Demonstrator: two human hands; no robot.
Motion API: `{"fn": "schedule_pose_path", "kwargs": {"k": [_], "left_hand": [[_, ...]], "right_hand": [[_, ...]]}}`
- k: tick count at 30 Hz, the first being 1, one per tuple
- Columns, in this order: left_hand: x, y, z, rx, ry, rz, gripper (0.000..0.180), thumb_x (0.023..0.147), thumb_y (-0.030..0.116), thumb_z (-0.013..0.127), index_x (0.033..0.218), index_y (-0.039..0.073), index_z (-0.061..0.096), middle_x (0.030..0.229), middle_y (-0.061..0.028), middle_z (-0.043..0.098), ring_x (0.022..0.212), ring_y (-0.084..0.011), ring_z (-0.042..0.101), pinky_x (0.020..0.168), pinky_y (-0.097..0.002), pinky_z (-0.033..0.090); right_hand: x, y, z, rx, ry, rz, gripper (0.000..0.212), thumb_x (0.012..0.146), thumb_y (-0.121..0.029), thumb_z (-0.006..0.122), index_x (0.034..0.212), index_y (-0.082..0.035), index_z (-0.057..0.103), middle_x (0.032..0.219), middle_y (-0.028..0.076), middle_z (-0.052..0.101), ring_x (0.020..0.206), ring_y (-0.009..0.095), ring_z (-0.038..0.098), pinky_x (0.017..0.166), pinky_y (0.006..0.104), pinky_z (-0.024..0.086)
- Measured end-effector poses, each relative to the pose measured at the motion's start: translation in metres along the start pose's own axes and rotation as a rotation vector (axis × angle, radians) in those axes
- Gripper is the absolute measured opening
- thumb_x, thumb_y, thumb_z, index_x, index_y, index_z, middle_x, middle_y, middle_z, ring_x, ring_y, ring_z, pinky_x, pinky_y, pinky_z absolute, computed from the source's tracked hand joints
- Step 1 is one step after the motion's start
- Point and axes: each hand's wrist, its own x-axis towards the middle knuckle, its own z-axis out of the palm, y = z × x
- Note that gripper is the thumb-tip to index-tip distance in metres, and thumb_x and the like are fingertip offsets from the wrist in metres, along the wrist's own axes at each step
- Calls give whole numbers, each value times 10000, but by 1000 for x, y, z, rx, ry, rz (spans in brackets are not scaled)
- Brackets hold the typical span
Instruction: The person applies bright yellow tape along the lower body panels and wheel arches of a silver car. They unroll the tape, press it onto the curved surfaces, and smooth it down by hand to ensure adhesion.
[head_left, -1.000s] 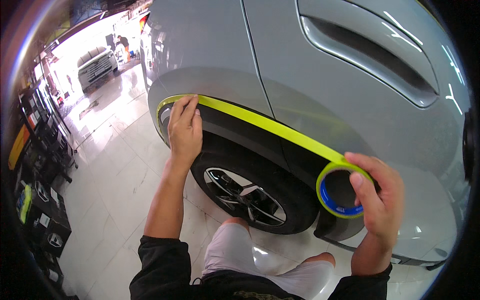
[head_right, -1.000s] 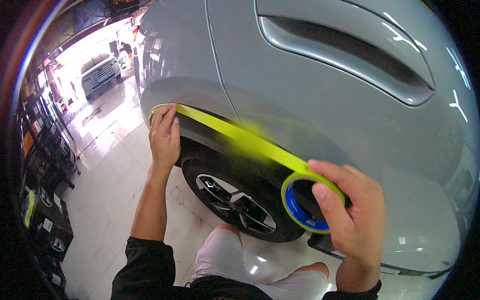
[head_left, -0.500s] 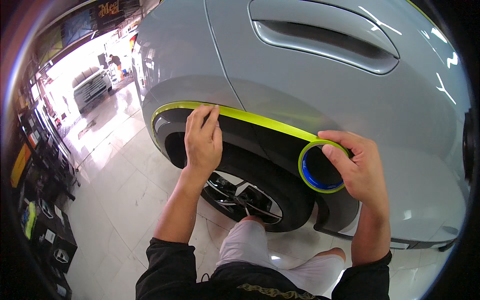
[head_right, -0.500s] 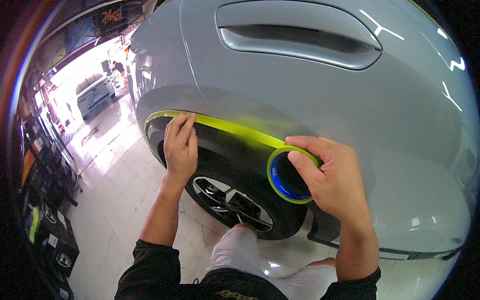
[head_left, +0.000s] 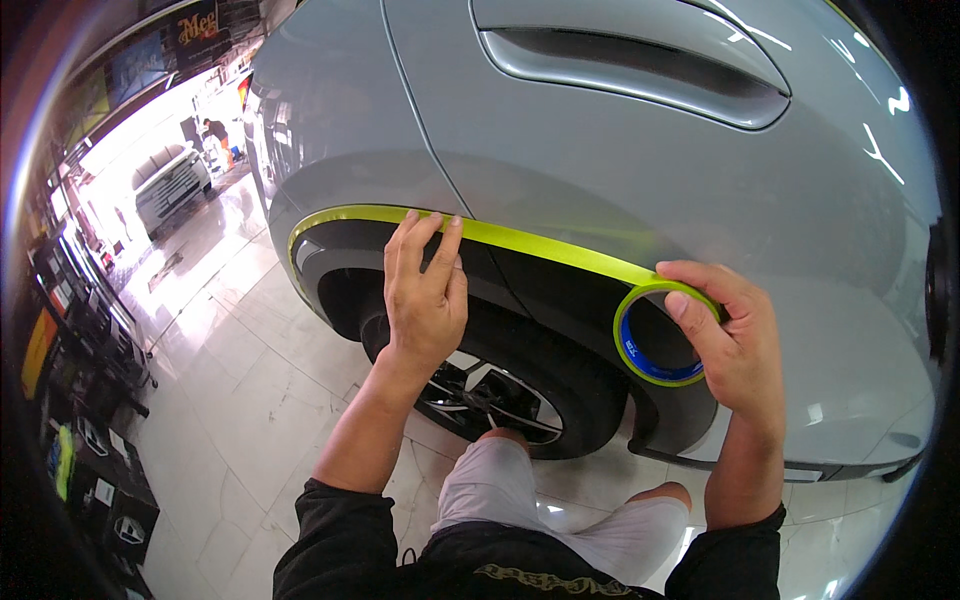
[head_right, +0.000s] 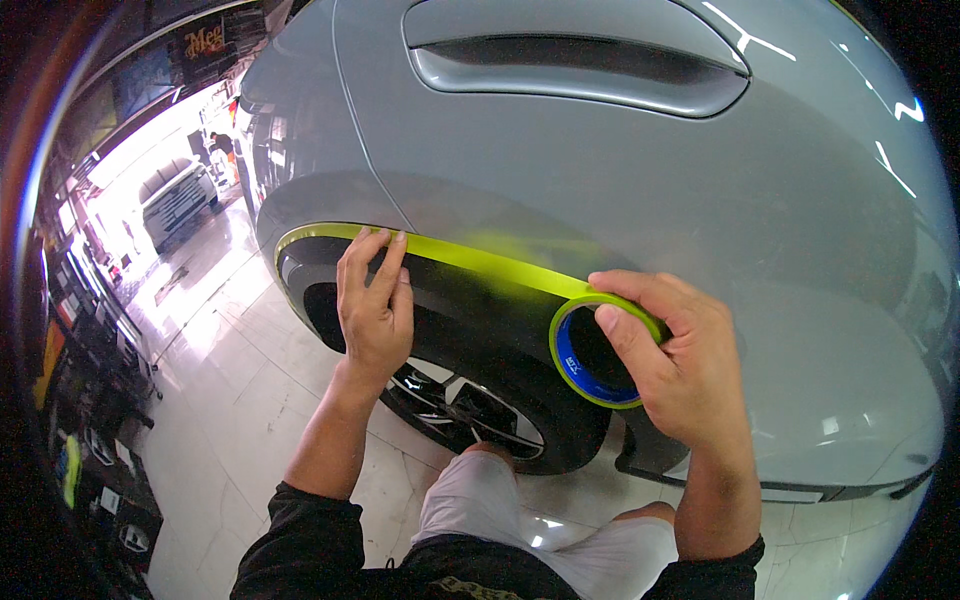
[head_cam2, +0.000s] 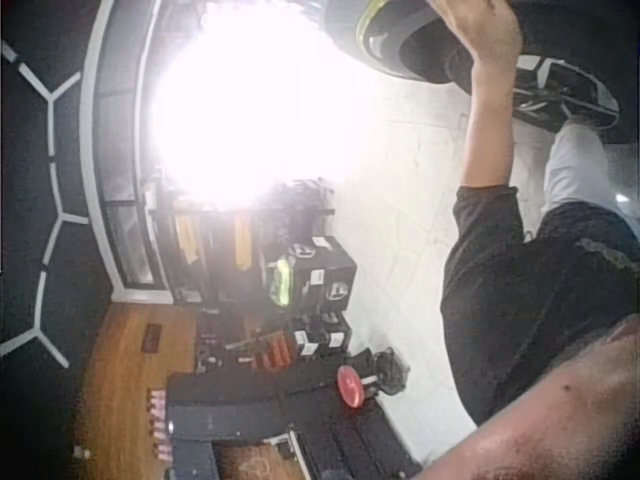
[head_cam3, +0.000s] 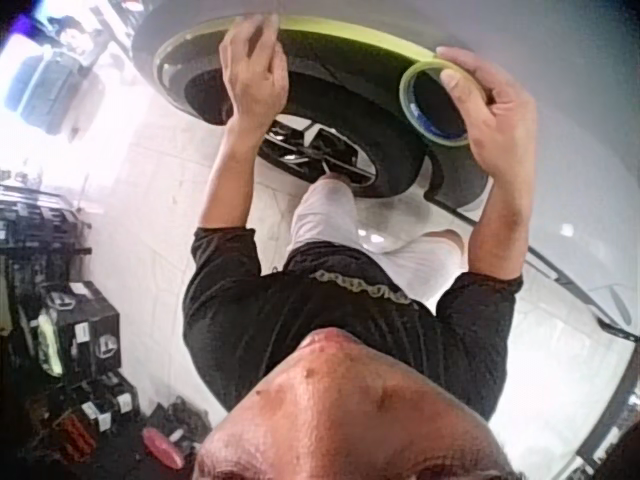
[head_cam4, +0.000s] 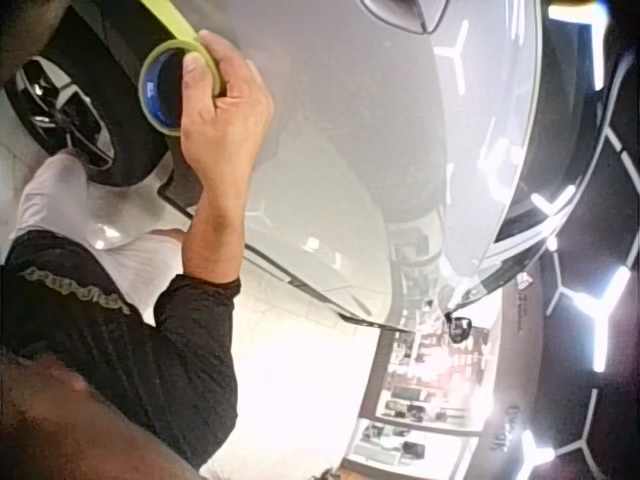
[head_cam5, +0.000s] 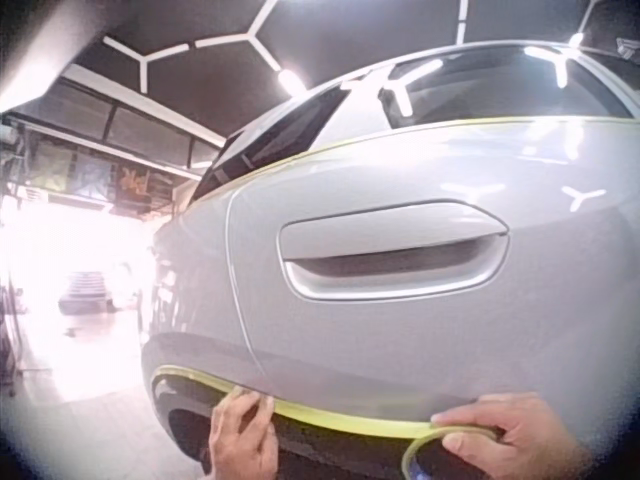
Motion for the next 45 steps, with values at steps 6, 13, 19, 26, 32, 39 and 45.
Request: {"fn": "schedule_pose_path", "kwargs": {"k": [6,13,19,26,32,39,45], "left_hand": [[2,2,-5,4,-28,51,367,865,-23,619,1221,27,698,1251,-152,595,1253,-396,518,1062,-495,406],[-1,8,-2,8,-60,110,437,805,-6,661,1233,78,693,1281,-147,557,1287,-442,467,1051,-541,378],[-1,19,3,26,-56,109,464,774,-46,648,1217,78,704,1270,-147,561,1304,-432,472,1054,-527,371],[-2,10,16,-73,51,114,452,751,-98,604,1163,48,717,1222,-146,588,1283,-416,510,1060,-527,399],[-7,7,17,-13,92,96,448,752,-126,595,1149,38,721,1212,-144,596,1275,-412,522,1077,-517,398],[-3,15,26,-136,85,100,405,804,-101,597,1178,15,699,1261,-166,580,1277,-430,512,1087,-528,379],[-8,15,-3,-405,141,26,309,890,-30,575,1187,-53,658,1256,-213,606,1231,-380,563,1066,-474,434]], "right_hand": [[6,-8,4,-54,34,-94,191,887,-108,664,1033,4,716,819,126,684,720,220,635,685,312,490],[3,-11,8,-146,77,-117,180,870,-107,661,1008,-3,712,803,152,669,699,269,638,655,339,479],[3,-16,7,-217,26,-103,190,866,-106,667,1027,-14,709,756,149,635,665,284,613,619,352,462],[-5,-9,10,-216,-17,-95,210,886,-117,656,1067,-21,701,750,149,629,648,300,606,599,370,465],[-22,-2,22,-166,-123,-19,202,907,-127,637,1065,-17,701,763,161,646,674,327,632,622,388,499],[-115,24,-9,74,-357,110,286,909,-194,680,1147,-41,727,773,106,639,662,258,615,629,347,491],[-17,-22,-8,550,-401,97,580,939,-331,657,1402,-13,511,907,118,650,579,152,560,522,271,471]]}}
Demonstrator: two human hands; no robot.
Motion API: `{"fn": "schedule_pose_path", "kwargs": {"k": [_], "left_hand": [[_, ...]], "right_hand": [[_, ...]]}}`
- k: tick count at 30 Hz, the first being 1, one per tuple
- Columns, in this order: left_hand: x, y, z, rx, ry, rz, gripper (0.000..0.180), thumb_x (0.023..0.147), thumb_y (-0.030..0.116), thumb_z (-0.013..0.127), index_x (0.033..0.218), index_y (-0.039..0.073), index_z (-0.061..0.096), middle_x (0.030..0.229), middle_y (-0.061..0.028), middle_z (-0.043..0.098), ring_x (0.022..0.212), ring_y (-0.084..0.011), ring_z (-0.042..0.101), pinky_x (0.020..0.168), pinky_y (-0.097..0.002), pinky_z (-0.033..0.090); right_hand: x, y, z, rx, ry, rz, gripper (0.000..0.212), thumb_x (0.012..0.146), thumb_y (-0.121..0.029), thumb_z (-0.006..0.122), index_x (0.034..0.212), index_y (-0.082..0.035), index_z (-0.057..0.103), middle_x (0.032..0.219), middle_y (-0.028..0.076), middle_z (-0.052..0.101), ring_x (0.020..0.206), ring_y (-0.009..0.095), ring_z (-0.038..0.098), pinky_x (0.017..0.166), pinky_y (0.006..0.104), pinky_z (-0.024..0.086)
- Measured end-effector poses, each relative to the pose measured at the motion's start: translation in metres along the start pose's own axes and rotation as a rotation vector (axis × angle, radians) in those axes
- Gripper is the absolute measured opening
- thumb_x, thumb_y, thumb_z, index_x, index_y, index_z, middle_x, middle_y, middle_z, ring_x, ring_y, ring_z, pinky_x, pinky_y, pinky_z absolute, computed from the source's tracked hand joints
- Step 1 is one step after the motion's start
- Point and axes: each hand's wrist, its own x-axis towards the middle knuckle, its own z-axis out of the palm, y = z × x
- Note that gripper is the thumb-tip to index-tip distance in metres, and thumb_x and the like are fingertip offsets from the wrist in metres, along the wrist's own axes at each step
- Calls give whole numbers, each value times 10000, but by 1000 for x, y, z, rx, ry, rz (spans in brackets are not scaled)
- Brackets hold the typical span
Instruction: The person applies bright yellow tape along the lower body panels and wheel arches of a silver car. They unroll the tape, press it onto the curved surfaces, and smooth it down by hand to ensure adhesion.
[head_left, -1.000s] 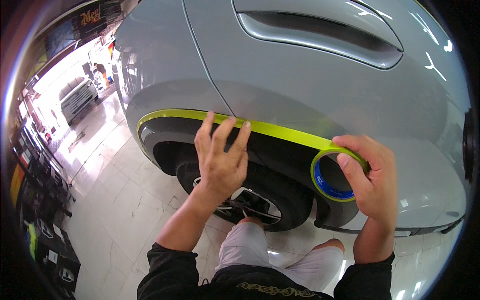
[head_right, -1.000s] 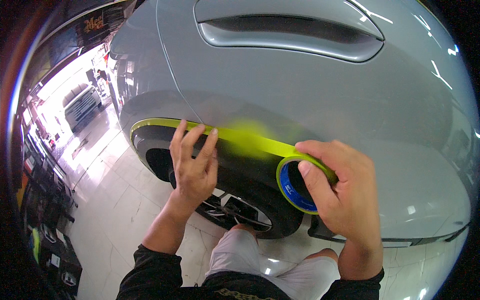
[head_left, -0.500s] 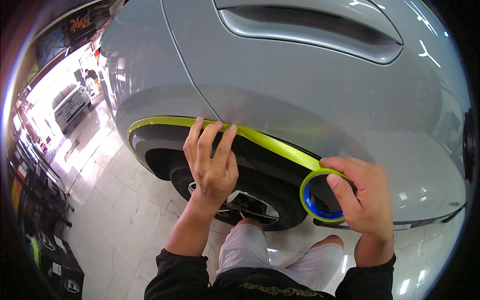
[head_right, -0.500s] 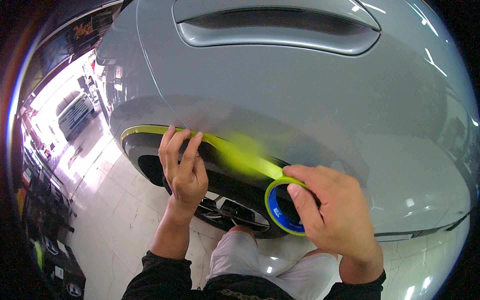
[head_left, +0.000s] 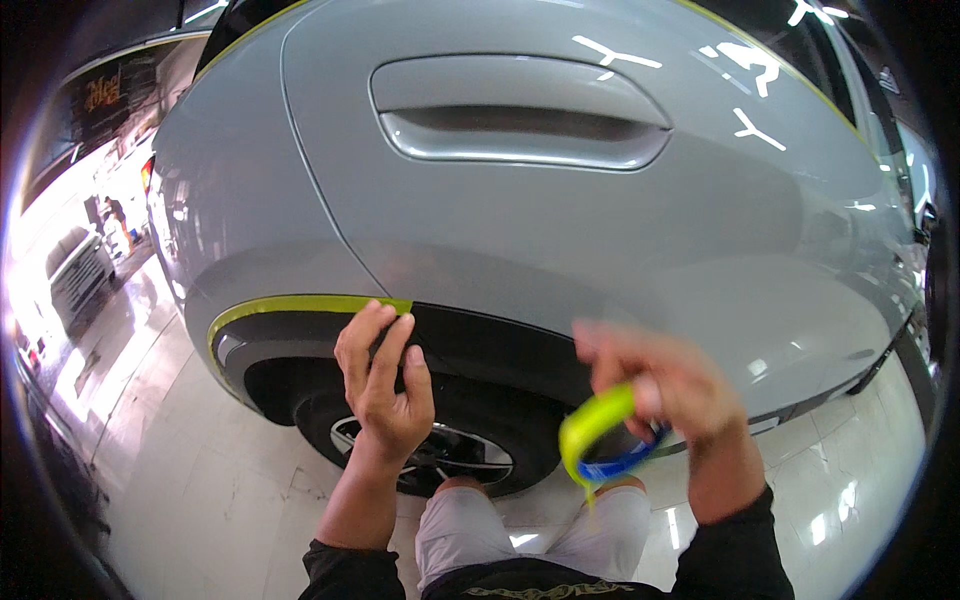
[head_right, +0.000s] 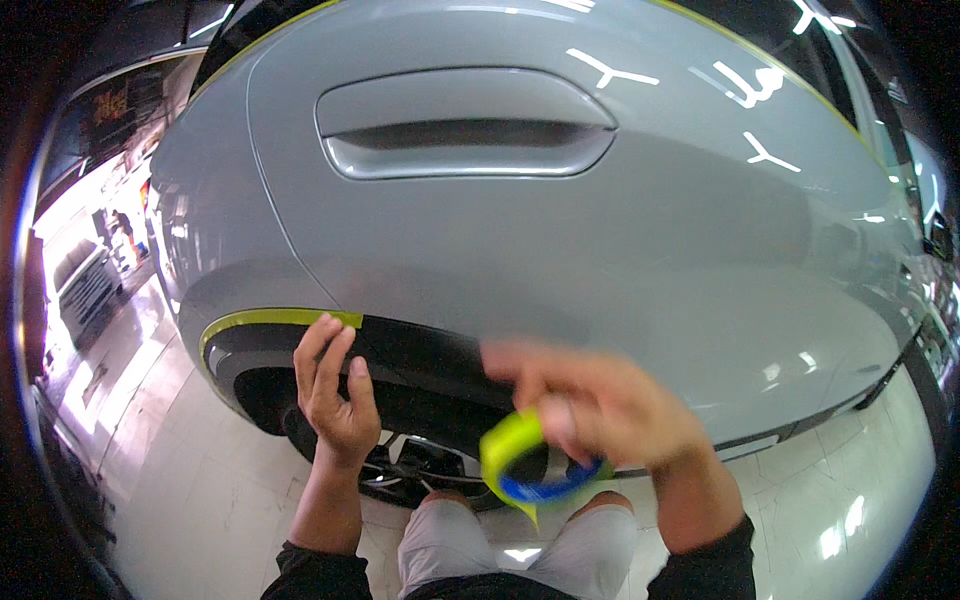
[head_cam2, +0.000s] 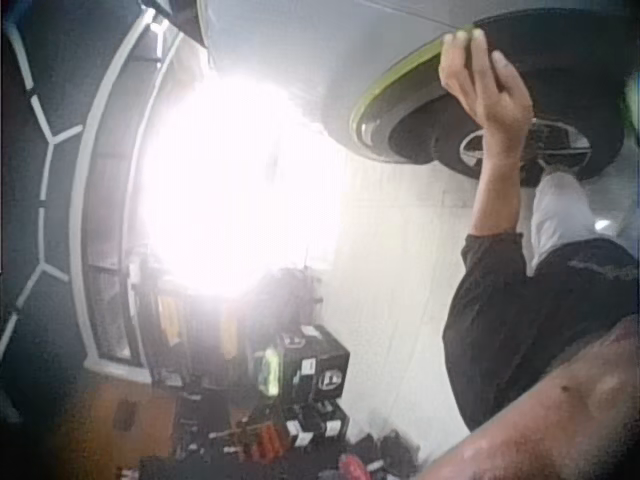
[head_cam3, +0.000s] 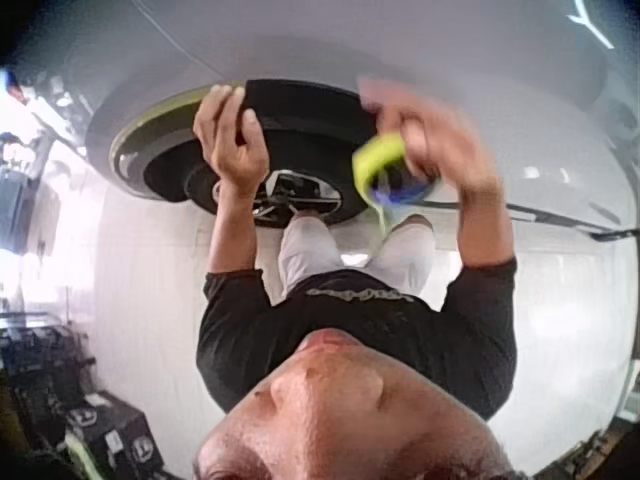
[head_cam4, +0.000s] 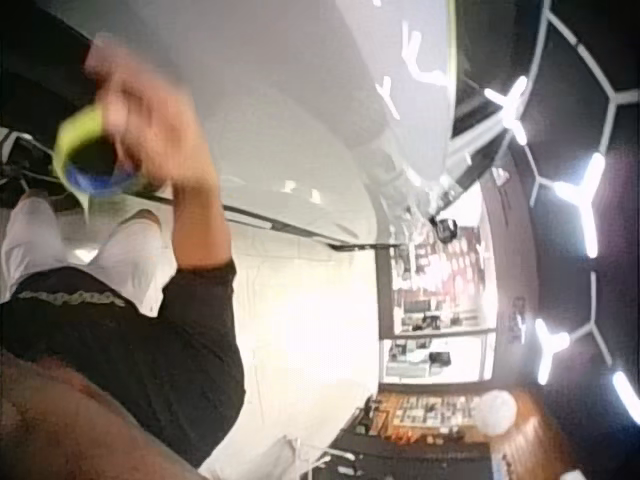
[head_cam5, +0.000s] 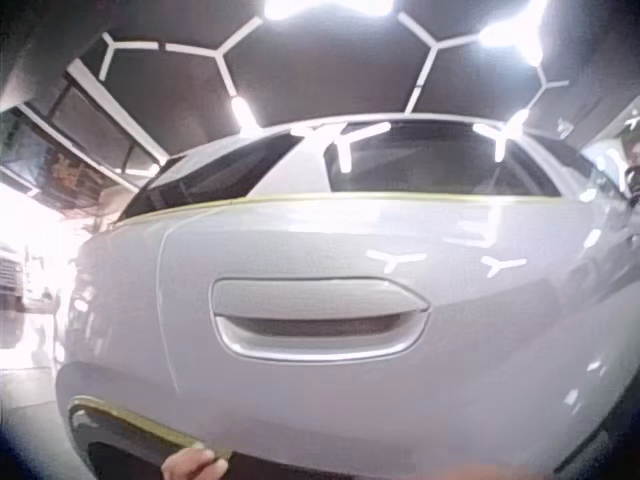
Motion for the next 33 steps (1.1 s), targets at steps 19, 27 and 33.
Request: {"fn": "schedule_pose_path", "kwargs": {"k": [19,27,33], "left_hand": [[-5,-65,-17,272,-212,134,430,837,70,661,1264,115,677,1475,-136,447,1394,-379,387,1129,-554,327],[1,-59,-5,311,-118,264,329,730,101,729,1054,44,725,1334,-164,492,1332,-384,407,1067,-597,330],[19,-54,-6,375,-340,335,256,714,221,772,945,110,768,1249,-95,575,1272,-305,455,1048,-582,322]], "right_hand": [[132,-57,9,764,83,-457,408,1012,-282,531,1114,102,626,654,50,632,400,59,501,380,236,482],[113,-58,12,752,24,-448,510,1029,-318,510,1311,108,496,824,76,617,540,81,511,384,211,408],[101,-63,11,854,-172,-464,676,1068,-141,436,1541,94,14,813,144,519,485,114,453,416,247,479]]}}
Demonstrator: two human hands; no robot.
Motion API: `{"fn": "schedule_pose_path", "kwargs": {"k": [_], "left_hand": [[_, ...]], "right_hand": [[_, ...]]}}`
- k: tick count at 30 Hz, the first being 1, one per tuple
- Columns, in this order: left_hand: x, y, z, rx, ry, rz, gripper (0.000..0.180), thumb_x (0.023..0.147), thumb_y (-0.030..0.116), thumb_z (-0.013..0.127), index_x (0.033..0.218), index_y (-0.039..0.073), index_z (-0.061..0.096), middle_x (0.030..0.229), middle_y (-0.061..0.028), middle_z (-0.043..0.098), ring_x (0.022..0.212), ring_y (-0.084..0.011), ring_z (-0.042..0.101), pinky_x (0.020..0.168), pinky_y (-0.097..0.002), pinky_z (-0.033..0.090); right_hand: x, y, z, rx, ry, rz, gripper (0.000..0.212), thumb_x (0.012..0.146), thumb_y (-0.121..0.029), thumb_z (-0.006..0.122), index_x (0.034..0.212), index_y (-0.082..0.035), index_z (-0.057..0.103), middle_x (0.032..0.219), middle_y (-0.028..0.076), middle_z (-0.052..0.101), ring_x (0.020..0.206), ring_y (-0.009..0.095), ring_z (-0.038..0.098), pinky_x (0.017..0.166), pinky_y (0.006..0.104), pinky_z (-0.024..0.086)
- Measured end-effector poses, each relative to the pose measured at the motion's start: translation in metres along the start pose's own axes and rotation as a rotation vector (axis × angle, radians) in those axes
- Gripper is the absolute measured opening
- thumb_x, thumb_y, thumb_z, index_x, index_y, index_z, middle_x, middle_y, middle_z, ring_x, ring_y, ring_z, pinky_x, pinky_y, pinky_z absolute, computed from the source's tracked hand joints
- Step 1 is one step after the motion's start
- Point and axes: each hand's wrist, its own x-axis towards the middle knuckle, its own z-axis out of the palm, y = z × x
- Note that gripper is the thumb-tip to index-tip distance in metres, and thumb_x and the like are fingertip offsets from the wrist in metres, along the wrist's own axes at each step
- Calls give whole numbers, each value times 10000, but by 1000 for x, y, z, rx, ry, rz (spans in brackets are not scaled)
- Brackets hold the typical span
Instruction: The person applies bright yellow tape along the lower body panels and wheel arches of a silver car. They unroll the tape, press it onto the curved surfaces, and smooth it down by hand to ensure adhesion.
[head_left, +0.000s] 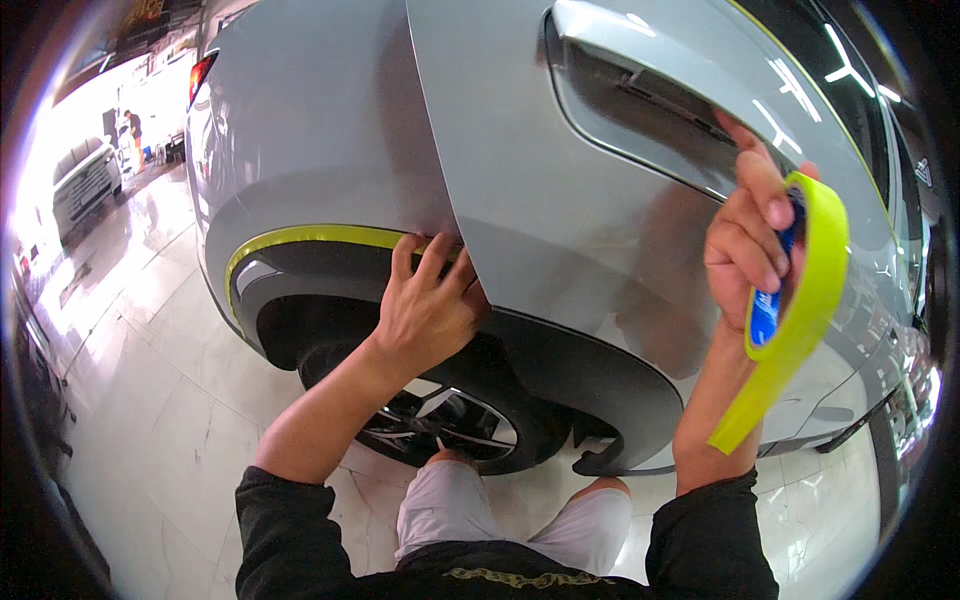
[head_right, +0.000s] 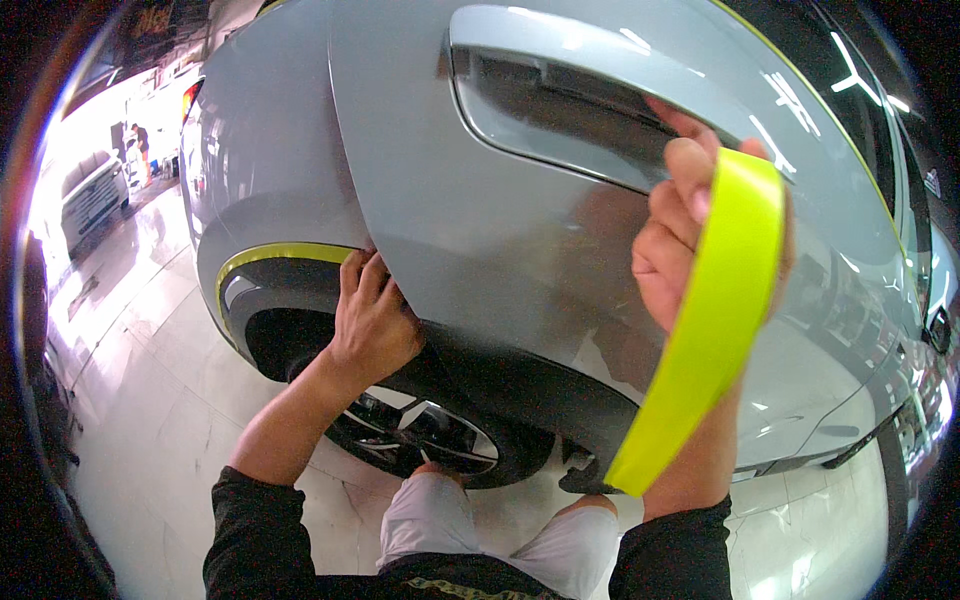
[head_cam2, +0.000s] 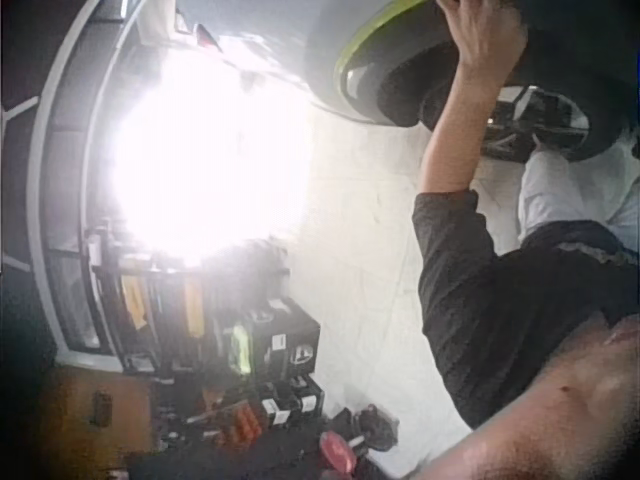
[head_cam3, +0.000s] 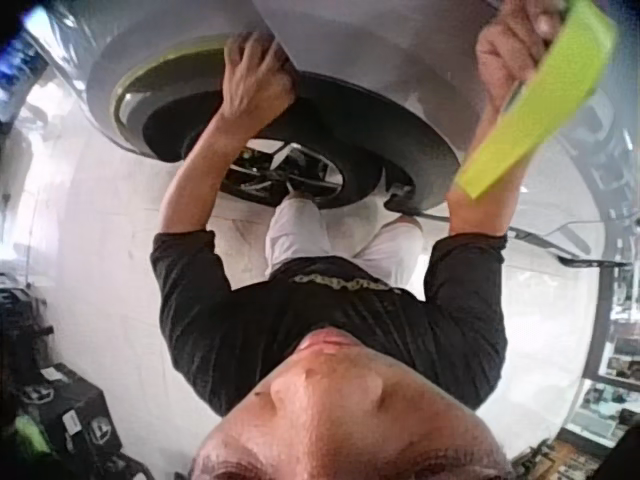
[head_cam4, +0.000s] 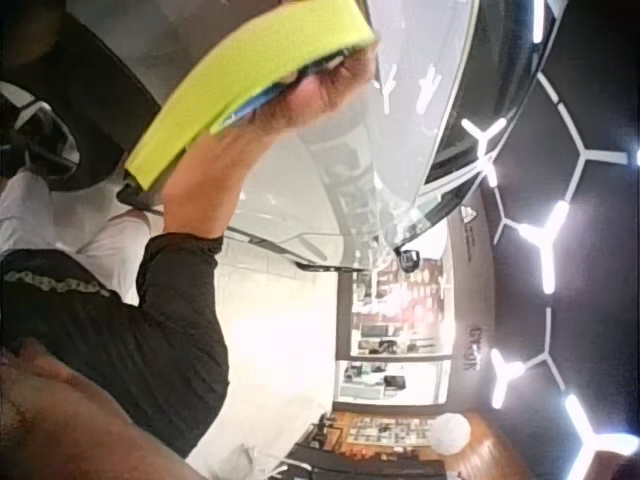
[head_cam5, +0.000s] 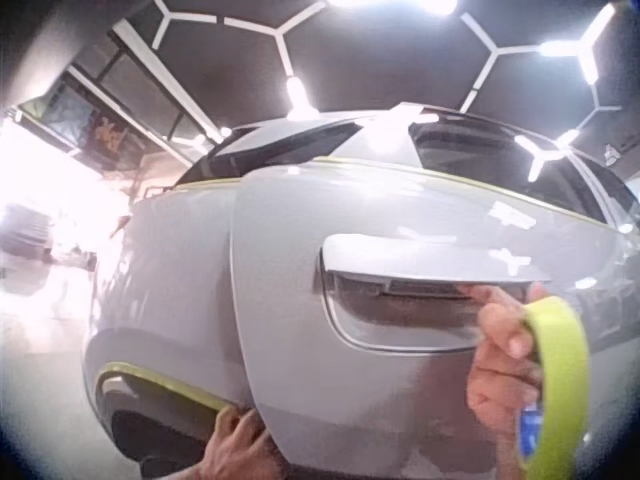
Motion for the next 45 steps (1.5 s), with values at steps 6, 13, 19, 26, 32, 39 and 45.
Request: {"fn": "schedule_pose_path", "kwargs": {"k": [6,13,19,26,32,39,45], "left_hand": [[-3,-13,4,-32,42,149,286,694,270,780,944,132,773,1211,-67,592,1262,-311,463,1061,-605,316],[-54,-30,31,-142,153,-96,578,850,346,709,1376,132,596,1531,-130,451,1466,-365,338,1202,-598,172],[-108,-107,6,65,248,-351,489,1065,286,383,1460,20,496,1545,-197,419,1458,-401,347,1203,-583,176],[-162,-165,25,80,375,-705,506,1081,264,325,1525,35,403,1598,-166,359,1506,-364,271,1227,-496,174],[-225,-213,52,-31,384,-1083,594,1102,382,234,1553,1,305,1629,-181,278,1524,-325,225,1242,-405,174],[-396,-253,96,-554,577,-1731,631,1102,429,232,1561,-2,277,1633,-189,262,1517,-312,240,1230,-357,197],[-533,-382,12,527,343,-1033,555,1084,370,398,1537,49,390,1517,-137,475,1368,-270,470,1136,-358,366]], "right_hand": [[-2,-4,1,-42,36,25,687,1065,-139,435,1544,89,-1,773,127,488,460,105,400,367,241,450],[-4,-14,1,-44,60,23,727,1050,-122,448,1551,67,-44,760,131,462,421,110,382,339,251,438],[7,-17,-38,-86,-158,135,609,1067,-176,430,1507,63,83,781,129,469,393,117,389,313,276,434],[25,-7,-52,-324,366,57,606,1065,-288,491,1476,61,216,710,8,498,349,34,342,309,193,314],[-26,-35,-29,-556,132,156,795,1055,-211,488,1590,-43,-75,753,52,565,364,50,370,305,223,363],[-143,10,-11,-871,570,65,996,898,-330,734,1582,13,96,554,-2,431,382,53,400,297,220,330],[-204,75,-41,-640,695,256,1033,773,-313,820,1511,105,230,633,48,561,395,84,453,333,228,364]]}}
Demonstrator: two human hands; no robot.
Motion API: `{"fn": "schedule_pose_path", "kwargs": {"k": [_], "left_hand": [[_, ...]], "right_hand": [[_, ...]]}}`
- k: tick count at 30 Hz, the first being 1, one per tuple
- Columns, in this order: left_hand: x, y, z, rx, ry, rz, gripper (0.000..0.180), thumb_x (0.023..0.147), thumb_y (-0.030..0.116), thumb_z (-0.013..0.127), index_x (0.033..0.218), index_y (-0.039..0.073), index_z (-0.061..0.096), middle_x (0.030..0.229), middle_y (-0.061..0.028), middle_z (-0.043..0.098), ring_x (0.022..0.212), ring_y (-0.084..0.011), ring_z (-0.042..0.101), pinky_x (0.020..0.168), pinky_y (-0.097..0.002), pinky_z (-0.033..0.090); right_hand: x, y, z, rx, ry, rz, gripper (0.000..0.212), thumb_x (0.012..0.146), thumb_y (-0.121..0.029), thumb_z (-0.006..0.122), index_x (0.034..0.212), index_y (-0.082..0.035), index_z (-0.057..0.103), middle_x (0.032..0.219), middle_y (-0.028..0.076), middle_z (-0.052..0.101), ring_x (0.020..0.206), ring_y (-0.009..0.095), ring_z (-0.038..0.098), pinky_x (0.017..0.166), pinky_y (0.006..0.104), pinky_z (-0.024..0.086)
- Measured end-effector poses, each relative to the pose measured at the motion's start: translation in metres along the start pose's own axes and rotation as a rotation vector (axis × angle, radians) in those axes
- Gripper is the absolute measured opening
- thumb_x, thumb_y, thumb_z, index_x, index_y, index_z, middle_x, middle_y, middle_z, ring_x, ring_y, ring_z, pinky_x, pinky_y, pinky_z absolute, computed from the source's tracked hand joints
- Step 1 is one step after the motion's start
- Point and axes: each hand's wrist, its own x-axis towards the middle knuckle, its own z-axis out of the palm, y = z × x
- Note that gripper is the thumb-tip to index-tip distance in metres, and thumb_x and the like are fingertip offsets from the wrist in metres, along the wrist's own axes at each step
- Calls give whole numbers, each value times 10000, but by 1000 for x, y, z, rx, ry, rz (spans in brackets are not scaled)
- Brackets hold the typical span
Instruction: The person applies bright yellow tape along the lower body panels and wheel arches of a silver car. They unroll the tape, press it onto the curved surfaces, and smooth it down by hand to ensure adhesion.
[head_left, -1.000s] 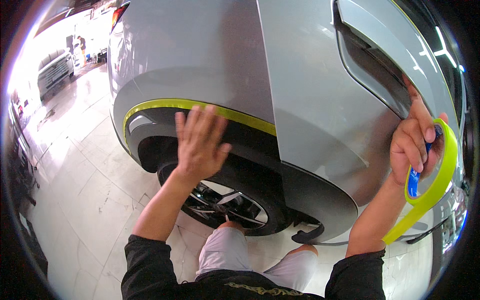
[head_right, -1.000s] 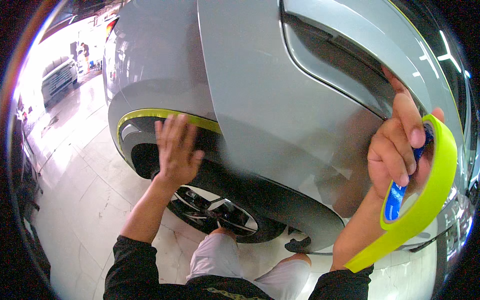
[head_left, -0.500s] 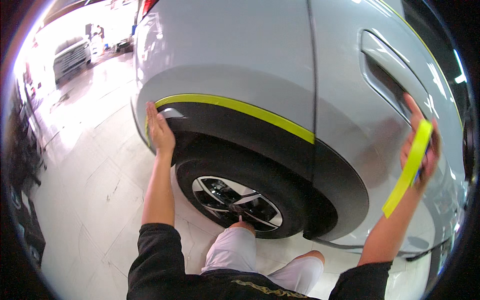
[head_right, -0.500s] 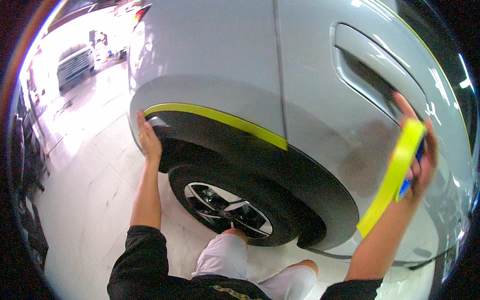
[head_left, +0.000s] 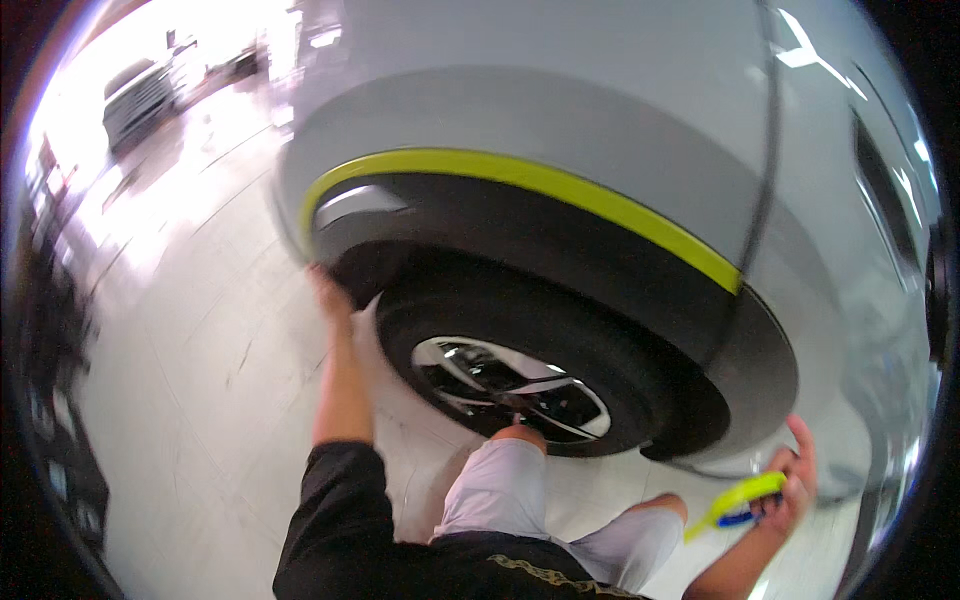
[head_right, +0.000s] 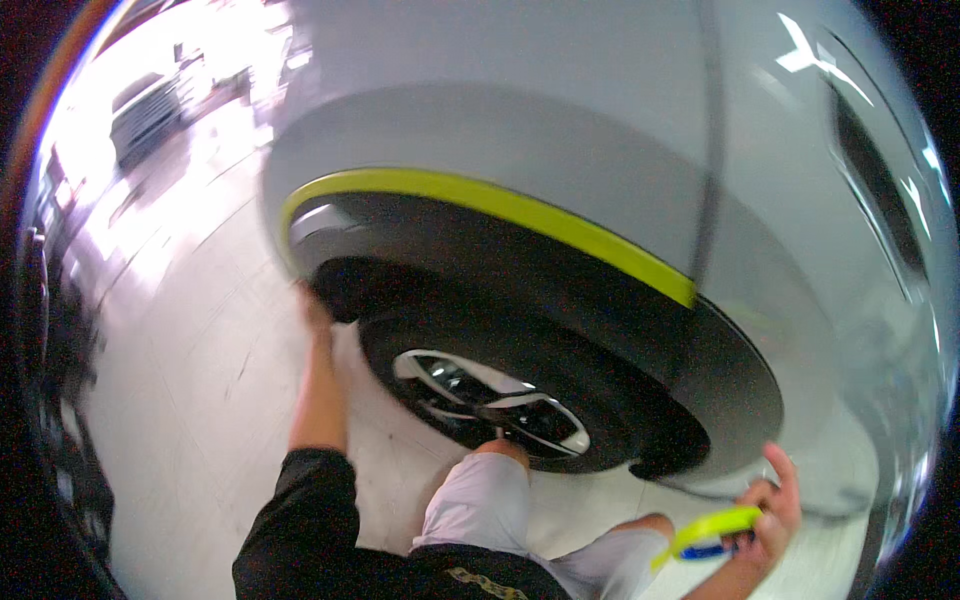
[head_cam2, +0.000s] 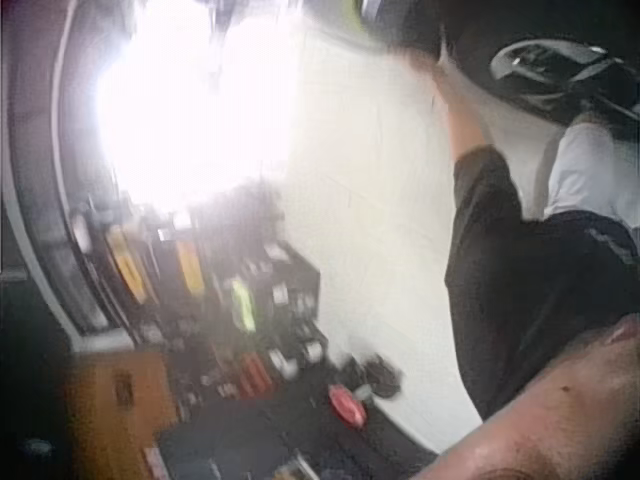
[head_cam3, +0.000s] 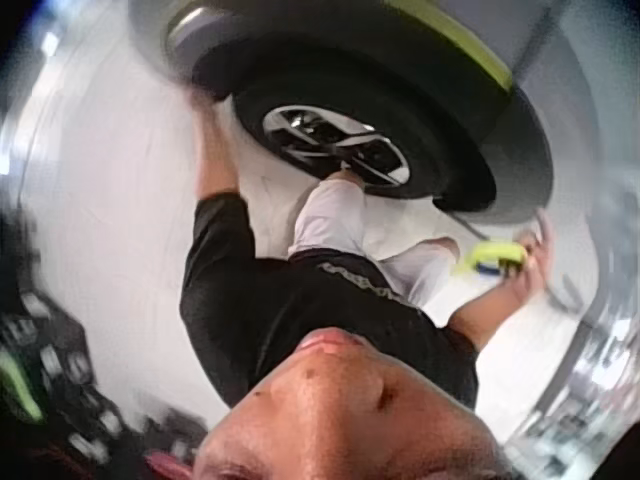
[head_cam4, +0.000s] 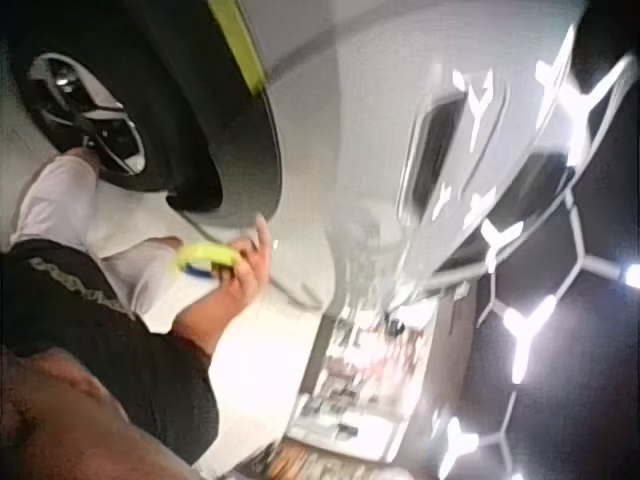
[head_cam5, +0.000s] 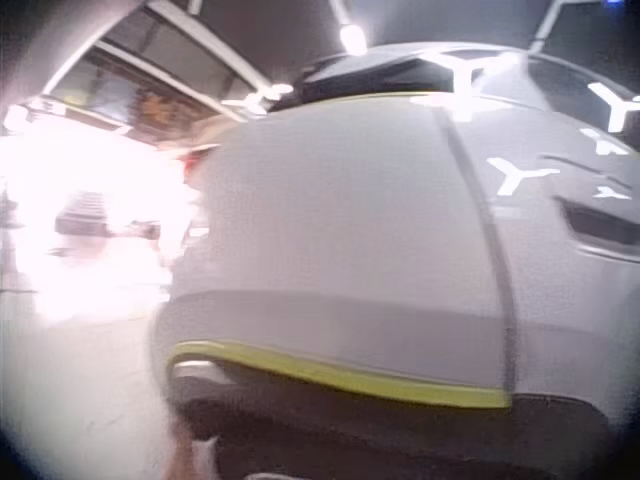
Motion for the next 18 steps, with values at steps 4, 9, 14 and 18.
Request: {"fn": "schedule_pose_path", "kwargs": {"k": [4,9,14,18], "left_hand": [[-200,172,-36,-681,-813,-555,469,1021,247,455,1396,-25,528,1443,-189,530,1243,-270,556,1054,-405,479],[-174,379,-183,-1244,-1332,-350,694,1041,455,446,1481,-72,339,1405,-260,490,1262,-342,548,1058,-478,468],[-147,596,-261,-1860,-2144,-671,796,1015,589,430,1485,-51,370,1392,-220,524,1219,-308,572,1037,-434,458],[-154,659,-270,-1793,-2427,-420,756,1023,554,460,1485,-39,385,1381,-216,534,1158,-273,606,977,-409,505]], "right_hand": [[-43,-41,54,-394,164,215,789,831,-196,734,1489,51,374,902,67,629,789,131,609,692,258,496],[-15,-7,76,-626,-177,-49,548,941,-253,687,1432,-85,513,1025,90,672,943,197,644,827,331,509],[-50,-35,67,-666,-83,-209,453,933,-227,683,1340,-48,593,1101,147,694,985,252,680,848,351,535],[-102,-64,35,-751,254,-274,381,813,-139,783,1157,0,700,974,186,717,850,243,693,718,320,531]]}}
